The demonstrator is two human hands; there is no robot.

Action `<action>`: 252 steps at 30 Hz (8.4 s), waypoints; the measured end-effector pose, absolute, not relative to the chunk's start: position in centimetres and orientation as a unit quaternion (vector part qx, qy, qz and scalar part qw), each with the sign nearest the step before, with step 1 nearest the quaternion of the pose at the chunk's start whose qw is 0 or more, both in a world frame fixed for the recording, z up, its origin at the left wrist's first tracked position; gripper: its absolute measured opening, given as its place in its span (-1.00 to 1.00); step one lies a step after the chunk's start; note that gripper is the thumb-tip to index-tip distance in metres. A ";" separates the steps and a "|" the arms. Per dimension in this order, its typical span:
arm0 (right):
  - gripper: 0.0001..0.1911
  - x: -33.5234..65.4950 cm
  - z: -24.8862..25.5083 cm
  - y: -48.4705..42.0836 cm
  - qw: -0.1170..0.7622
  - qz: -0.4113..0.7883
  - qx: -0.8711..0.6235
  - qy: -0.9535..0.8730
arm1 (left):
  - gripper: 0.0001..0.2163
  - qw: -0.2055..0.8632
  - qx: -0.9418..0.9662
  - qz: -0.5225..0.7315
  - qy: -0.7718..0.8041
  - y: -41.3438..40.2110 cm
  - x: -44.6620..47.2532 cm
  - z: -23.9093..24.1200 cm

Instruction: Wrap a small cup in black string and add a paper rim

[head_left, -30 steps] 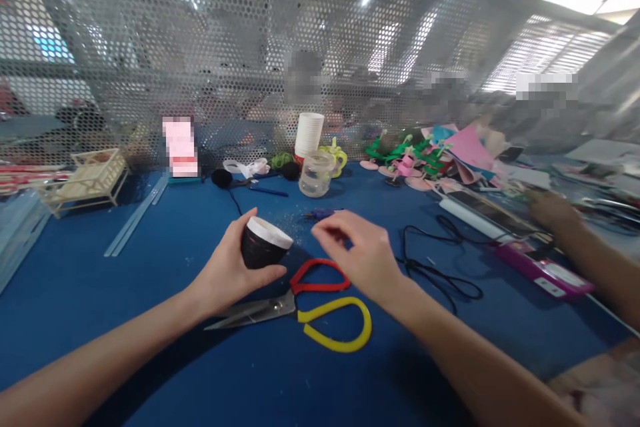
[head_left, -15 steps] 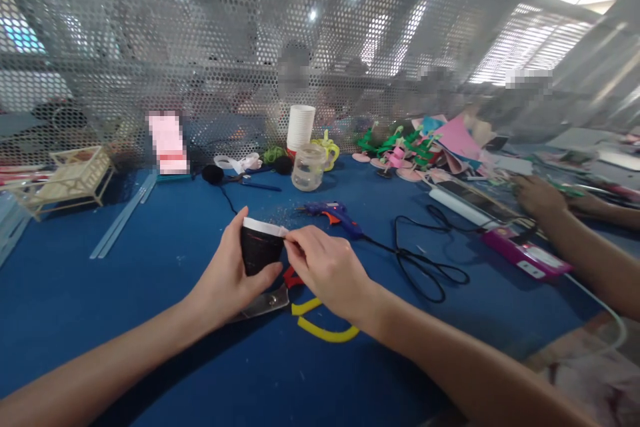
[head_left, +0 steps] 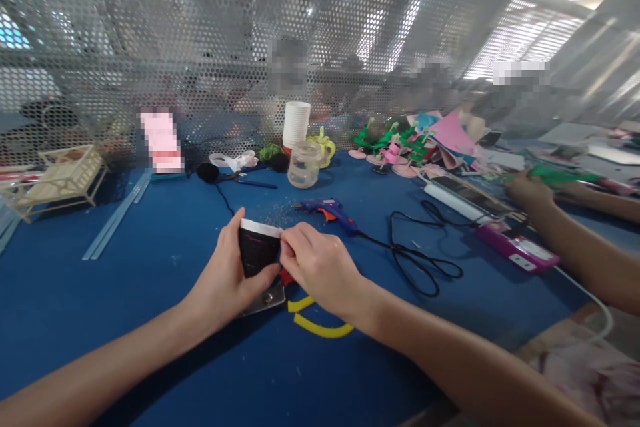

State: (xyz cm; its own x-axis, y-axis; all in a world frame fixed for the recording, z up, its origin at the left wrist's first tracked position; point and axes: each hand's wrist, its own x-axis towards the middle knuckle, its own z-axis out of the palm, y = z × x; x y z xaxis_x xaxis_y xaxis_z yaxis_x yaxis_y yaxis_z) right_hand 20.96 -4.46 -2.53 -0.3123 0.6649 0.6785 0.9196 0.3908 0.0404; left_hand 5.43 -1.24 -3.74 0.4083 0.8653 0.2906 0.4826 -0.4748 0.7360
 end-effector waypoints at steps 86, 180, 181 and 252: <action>-0.68 22.5 -1.2 -4.6 0.462 0.240 -0.494 -0.697 | -0.43 0.676 0.608 0.248 0.334 -1.4 4.9 -1.9; -0.66 21.5 -1.9 -5.6 0.402 0.216 -0.488 -0.744 | -0.38 -0.038 0.944 0.190 0.267 -0.9 4.4 -2.6; -0.67 21.4 -1.9 -5.6 0.407 0.200 -0.478 -0.752 | -0.36 -0.028 0.944 0.189 0.269 -0.9 4.4 -2.5; -0.65 21.5 -2.0 -4.9 0.399 -0.021 -0.391 -0.829 | -0.39 0.169 0.914 0.230 0.290 0.2 4.0 -2.6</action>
